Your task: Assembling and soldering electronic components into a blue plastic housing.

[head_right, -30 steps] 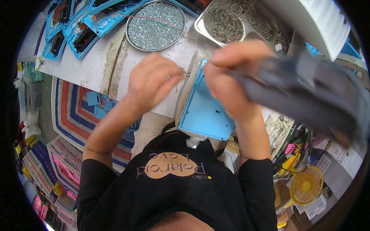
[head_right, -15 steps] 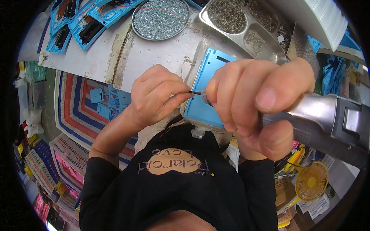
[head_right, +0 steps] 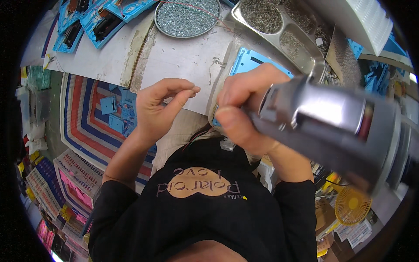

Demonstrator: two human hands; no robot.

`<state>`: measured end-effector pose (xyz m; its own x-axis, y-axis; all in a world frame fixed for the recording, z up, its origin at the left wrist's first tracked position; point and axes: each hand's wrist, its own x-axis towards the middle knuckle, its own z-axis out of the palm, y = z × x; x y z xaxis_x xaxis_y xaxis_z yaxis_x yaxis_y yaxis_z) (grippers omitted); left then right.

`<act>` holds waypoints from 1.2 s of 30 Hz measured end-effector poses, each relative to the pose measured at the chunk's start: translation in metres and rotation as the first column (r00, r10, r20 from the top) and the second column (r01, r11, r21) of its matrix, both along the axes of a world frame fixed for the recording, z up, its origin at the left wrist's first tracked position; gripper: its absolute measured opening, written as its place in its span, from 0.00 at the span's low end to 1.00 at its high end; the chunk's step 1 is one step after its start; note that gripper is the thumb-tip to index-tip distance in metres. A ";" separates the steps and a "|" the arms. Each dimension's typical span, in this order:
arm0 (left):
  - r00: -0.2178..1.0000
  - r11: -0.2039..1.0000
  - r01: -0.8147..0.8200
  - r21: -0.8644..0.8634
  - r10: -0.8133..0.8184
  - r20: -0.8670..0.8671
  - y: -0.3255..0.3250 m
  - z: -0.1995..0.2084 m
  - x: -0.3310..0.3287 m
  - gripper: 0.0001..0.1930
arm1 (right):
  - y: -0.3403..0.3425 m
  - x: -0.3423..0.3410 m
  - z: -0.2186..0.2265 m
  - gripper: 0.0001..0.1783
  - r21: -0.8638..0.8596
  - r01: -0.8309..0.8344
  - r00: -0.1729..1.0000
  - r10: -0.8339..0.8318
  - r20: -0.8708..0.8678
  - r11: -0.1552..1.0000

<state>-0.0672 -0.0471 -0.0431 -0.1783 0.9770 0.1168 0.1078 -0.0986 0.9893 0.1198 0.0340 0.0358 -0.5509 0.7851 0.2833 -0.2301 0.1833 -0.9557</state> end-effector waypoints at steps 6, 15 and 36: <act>0.991 0.997 0.029 0.076 -0.019 -0.131 -0.004 -0.009 0.004 0.05 | -0.001 0.001 -0.015 0.13 0.076 -0.117 0.993 0.117 0.011 0.990; 0.910 0.933 0.174 0.316 -0.029 -0.415 -0.006 -0.004 0.016 0.09 | 0.010 0.012 0.006 0.16 -0.009 -0.179 0.963 0.174 -0.206 0.984; 0.562 0.784 0.617 0.065 -0.382 -0.734 0.039 0.021 -0.017 0.08 | -0.022 0.024 0.010 0.14 -0.091 -0.226 0.944 0.195 -0.265 0.970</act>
